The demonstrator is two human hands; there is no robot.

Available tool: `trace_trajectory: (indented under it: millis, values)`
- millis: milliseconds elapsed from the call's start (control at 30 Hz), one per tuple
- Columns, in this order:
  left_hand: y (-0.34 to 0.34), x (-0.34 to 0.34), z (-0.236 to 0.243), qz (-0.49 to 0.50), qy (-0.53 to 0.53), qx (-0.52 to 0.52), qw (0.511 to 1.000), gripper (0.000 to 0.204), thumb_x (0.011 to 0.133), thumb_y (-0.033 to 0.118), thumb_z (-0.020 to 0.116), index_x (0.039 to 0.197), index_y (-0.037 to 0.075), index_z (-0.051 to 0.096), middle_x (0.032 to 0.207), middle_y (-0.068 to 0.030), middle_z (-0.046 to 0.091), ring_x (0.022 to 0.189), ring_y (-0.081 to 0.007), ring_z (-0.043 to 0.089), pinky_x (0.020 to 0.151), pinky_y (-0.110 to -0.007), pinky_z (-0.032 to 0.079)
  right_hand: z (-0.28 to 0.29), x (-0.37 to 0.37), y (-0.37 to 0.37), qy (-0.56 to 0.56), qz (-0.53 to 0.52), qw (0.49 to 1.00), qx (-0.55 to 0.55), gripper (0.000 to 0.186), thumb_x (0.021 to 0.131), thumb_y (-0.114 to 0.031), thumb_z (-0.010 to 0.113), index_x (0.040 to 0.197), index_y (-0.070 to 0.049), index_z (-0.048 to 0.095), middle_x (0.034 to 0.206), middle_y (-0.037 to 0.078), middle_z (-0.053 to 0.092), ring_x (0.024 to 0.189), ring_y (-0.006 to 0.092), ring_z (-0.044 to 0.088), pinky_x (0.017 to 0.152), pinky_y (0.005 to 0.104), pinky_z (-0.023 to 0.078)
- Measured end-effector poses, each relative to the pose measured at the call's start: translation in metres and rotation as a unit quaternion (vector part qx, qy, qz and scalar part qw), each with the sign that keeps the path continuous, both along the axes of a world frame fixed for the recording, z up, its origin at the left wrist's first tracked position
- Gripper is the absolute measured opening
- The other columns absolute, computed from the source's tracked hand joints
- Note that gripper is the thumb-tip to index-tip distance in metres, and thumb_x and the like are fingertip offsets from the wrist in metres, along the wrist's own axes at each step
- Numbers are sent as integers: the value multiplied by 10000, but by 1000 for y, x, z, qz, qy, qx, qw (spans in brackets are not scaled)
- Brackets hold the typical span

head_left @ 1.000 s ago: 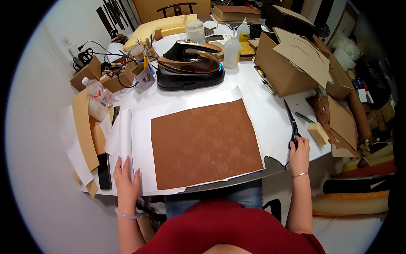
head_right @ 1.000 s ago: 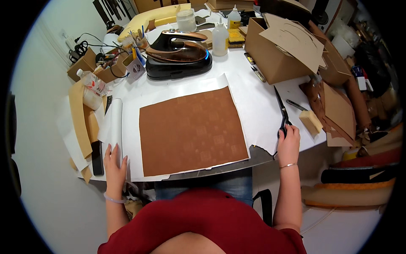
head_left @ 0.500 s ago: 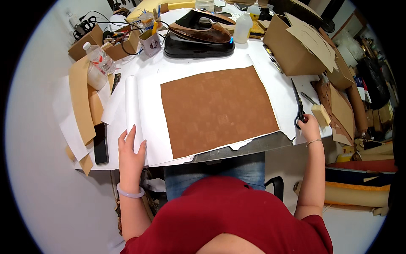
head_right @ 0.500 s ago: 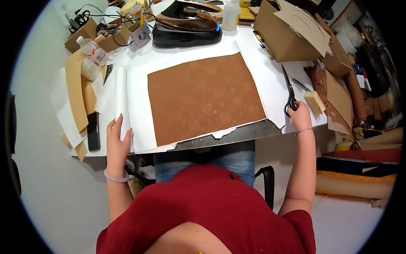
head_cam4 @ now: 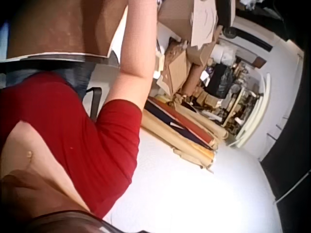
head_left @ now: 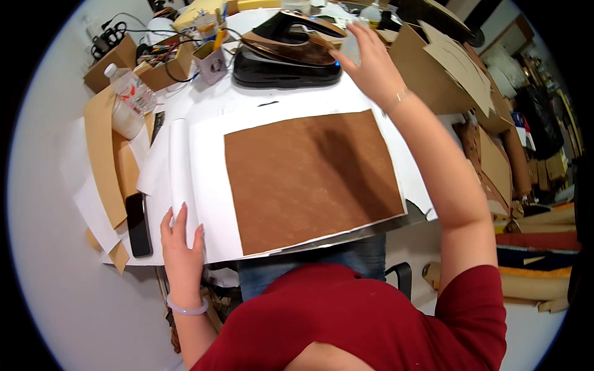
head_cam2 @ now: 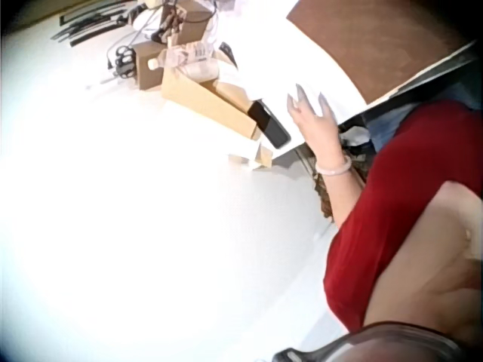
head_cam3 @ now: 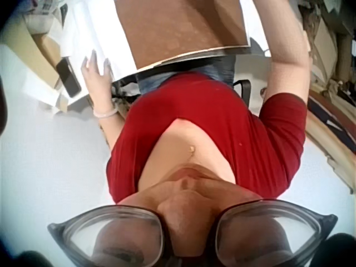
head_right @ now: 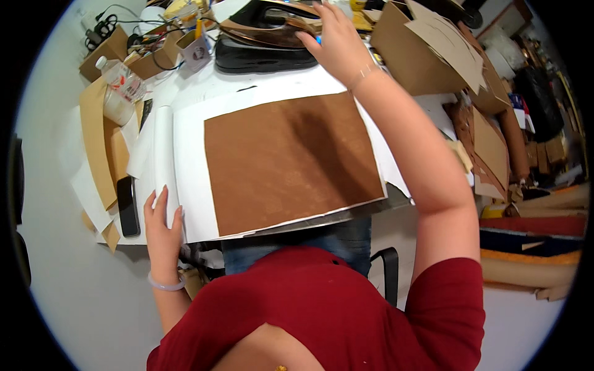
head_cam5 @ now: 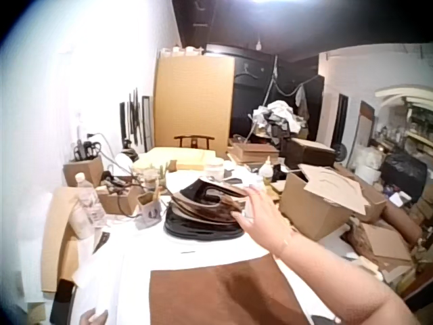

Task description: The person cuts a white sheet with scissors, then places a brown fabric piece on the table and trims its edges. They iron the brown fabric piece with a handheld iron, then adjust the camera strap before ironing again.

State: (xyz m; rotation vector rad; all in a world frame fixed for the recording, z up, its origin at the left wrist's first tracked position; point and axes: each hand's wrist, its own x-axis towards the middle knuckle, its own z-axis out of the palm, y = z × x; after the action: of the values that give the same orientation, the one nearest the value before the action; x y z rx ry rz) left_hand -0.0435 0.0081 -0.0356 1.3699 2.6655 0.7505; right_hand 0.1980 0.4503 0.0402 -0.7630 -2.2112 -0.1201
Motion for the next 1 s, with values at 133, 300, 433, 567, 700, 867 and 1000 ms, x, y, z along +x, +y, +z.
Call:
trace_trajectory:
  millis: [133, 300, 433, 567, 700, 867, 1000]
  values:
    - [4, 3, -2, -15, 16, 6, 1000, 538, 978, 98, 710, 1506, 121, 611, 1535, -237, 496, 1263, -408, 596, 1049, -449, 519, 8, -84, 112, -78, -30, 997, 2, 1027, 892, -625, 792, 1572, 51, 427, 1579, 285, 502, 1475, 410, 484, 1230, 429, 405]
    - [-3, 2, -7, 3, -30, 45, 999, 508, 982, 99, 679, 1488, 125, 635, 1543, -231, 492, 1309, -401, 546, 1097, -461, 462, 24, -125, 133, -209, -17, 953, -217, 838, 872, -707, 778, 1254, 30, 666, 1088, 197, 717, 1011, 295, 691, 916, 386, 545]
    - [4, 8, -3, 5, -35, 45, 998, 486, 980, 89, 666, 1466, 110, 653, 1538, -247, 484, 1290, -415, 551, 1093, -481, 465, 31, -117, 137, -199, 22, 958, -204, 801, 852, -777, 746, 1016, 7, 712, 813, 131, 687, 754, 258, 658, 744, 381, 545]
    - [6, 12, -4, 8, -22, 47, 999, 484, 986, 86, 659, 1470, 100, 646, 1525, -258, 487, 1278, -427, 552, 1090, -496, 468, 54, -121, 96, -153, 6, 977, -145, 609, 945, -573, 777, 990, 15, 625, 827, 121, 631, 738, 254, 552, 744, 385, 513]
    - [8, 14, -4, 4, -18, 48, 999, 484, 997, 83, 651, 1480, 100, 634, 1530, -255, 481, 1277, -426, 550, 1093, -501, 469, 90, -100, 8, -95, 30, 992, -79, 514, 976, -495, 765, 1166, -33, 642, 769, 111, 604, 688, 276, 589, 683, 399, 499]
    - [7, 16, -5, 5, -6, 30, 1000, 497, 1005, 97, 652, 1500, 113, 613, 1548, -244, 465, 1283, -425, 543, 1100, -499, 470, 82, -58, -103, -190, 84, 961, -181, 431, 981, -430, 743, 1219, -91, 623, 812, 163, 724, 816, 412, 717, 707, 486, 561]
    - [7, 17, -5, 10, 4, 21, 1000, 502, 1012, 106, 649, 1512, 121, 602, 1554, -239, 459, 1288, -423, 536, 1098, -494, 473, 35, -41, -163, -253, 101, 936, -221, 367, 1000, -393, 710, 1141, -72, 601, 847, 182, 737, 821, 381, 734, 703, 483, 581]
